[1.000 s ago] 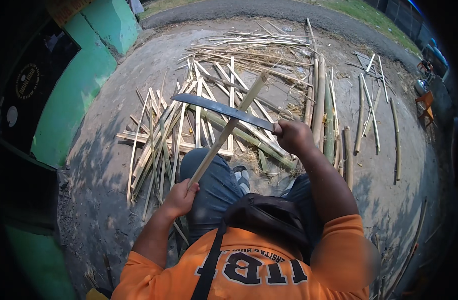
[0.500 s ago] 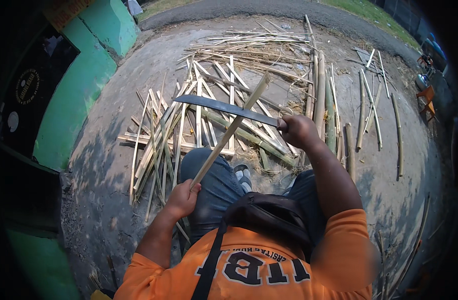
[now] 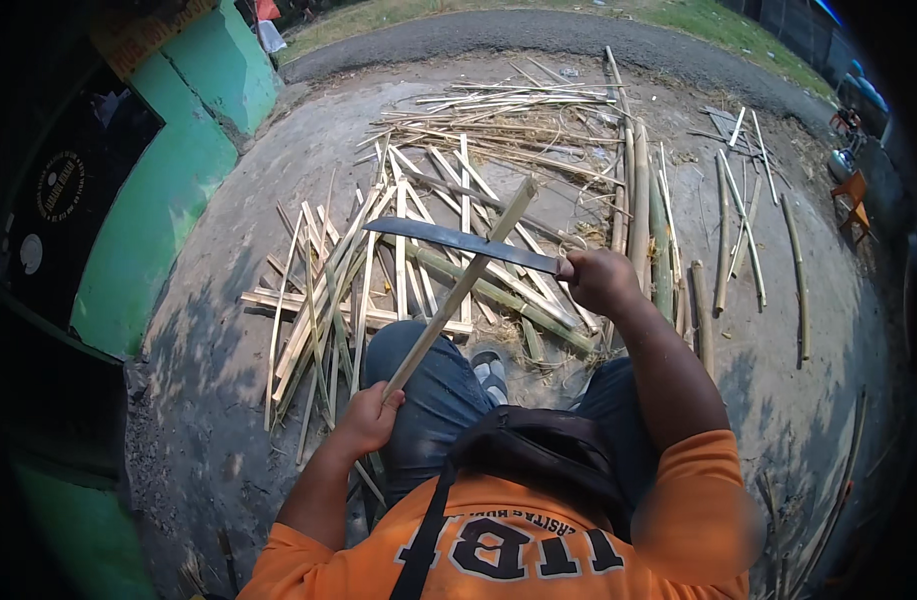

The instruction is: The person strips thin layers from a bamboo slat using a machete while seated outdoors.

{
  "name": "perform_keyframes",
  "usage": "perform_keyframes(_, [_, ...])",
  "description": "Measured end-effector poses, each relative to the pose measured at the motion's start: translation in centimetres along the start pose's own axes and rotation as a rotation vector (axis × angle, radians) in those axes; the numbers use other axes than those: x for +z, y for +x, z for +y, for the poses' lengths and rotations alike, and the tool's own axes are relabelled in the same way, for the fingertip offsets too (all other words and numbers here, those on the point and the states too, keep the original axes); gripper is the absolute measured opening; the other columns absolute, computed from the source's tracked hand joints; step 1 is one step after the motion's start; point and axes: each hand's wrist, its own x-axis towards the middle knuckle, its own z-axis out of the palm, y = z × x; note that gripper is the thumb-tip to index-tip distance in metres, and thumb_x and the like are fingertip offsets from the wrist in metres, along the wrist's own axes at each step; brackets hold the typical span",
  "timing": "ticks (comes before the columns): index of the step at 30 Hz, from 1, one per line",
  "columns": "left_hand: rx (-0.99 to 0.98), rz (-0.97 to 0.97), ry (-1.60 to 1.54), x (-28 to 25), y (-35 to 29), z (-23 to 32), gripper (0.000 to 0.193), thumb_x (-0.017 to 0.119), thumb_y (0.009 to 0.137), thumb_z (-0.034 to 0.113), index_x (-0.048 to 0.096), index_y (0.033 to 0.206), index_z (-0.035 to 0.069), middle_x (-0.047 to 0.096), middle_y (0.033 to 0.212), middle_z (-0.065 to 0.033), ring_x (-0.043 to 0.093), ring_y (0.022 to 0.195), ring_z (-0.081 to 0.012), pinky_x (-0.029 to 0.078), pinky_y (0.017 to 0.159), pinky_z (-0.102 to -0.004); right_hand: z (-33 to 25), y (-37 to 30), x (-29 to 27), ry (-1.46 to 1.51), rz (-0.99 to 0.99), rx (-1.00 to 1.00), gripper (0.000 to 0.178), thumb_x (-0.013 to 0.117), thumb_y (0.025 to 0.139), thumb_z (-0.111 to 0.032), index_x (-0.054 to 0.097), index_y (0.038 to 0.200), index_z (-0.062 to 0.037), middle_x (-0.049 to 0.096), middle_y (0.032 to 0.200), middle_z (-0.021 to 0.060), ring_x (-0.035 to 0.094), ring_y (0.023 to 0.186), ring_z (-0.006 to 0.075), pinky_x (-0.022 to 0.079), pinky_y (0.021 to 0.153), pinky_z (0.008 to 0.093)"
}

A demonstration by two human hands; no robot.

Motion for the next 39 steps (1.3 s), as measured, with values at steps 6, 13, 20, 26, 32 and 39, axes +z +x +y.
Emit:
perform_keyframes(6, [-0.011, 0.029, -0.051, -0.3, -0.3, 0.5, 0.041, 0.053, 0.109, 0.037, 0.064, 0.102, -0.002, 0.067, 0.081, -0.0219, 0.068, 0.078, -0.04, 0.051, 0.071, -0.045, -3.4, -1.8, 0.0, 0.084, 0.085, -0.14, 0.015, 0.071, 0.086, -0.029, 0.072, 0.088, -0.0144, 0.071, 0.077, 0.014, 0.071, 0.076, 0.0379, 0.056, 0.07, 0.0499])
perform_keyframes(13, [-0.067, -0.088, -0.02, -0.5, 0.2, 0.4, 0.042, 0.052, 0.11, 0.039, 0.064, 0.106, -0.001, 0.064, 0.082, -0.0113, 0.06, 0.078, -0.0203, 0.049, 0.075, -0.0369, 0.1, -0.2, 0.9, 0.209, 0.144, 0.067, 0.032, 0.062, 0.099, -0.038, 0.073, 0.084, -0.0116, 0.073, 0.084, 0.0172, 0.07, 0.079, 0.0412, 0.056, 0.074, 0.0515])
perform_keyframes(20, [-0.031, -0.015, -0.164, 0.1, -0.2, -2.2, 0.043, 0.052, 0.11, 0.039, 0.064, 0.101, -0.001, 0.066, 0.081, -0.0147, 0.064, 0.076, -0.0262, 0.051, 0.075, -0.0383, -1.9, -1.1, 0.6, 0.11, 0.094, 0.044, 0.026, 0.063, 0.098, -0.034, 0.071, 0.089, -0.011, 0.071, 0.082, 0.0183, 0.07, 0.081, 0.0424, 0.056, 0.073, 0.0526])
perform_keyframes(26, [-0.039, -0.066, -0.308, -0.3, -0.1, -1.4, 0.052, 0.044, 0.112, 0.048, 0.065, 0.102, 0.002, 0.056, 0.079, -0.0005, 0.051, 0.073, -0.0089, 0.044, 0.069, -0.027, -0.4, -1.3, -0.3, 0.13, 0.21, 0.017, 0.025, 0.069, 0.093, -0.035, 0.068, 0.084, -0.0116, 0.07, 0.079, 0.0188, 0.069, 0.078, 0.0421, 0.056, 0.071, 0.0519])
perform_keyframes(32, [-0.023, -0.096, -0.311, -1.9, -1.2, -0.1, 0.052, 0.044, 0.112, 0.049, 0.061, 0.122, 0.001, 0.055, 0.081, -0.0008, 0.049, 0.071, -0.0087, 0.044, 0.067, -0.027, -1.1, -1.6, -1.4, 0.137, 0.338, -0.032, 0.023, 0.071, 0.092, -0.032, 0.066, 0.082, -0.0116, 0.067, 0.075, 0.0182, 0.068, 0.074, 0.0414, 0.055, 0.065, 0.0513])
perform_keyframes(39, [-0.043, -0.111, -0.214, -1.3, -1.9, -1.4, 0.058, 0.049, 0.11, 0.046, 0.04, 0.148, 0.003, 0.065, 0.086, -0.012, 0.066, 0.081, -0.0249, 0.05, 0.078, -0.0376, -0.9, -2.3, -0.7, 0.102, 0.277, -0.01, 0.024, 0.07, 0.093, -0.035, 0.067, 0.083, -0.0135, 0.07, 0.074, 0.0157, 0.071, 0.073, 0.039, 0.056, 0.066, 0.0515])
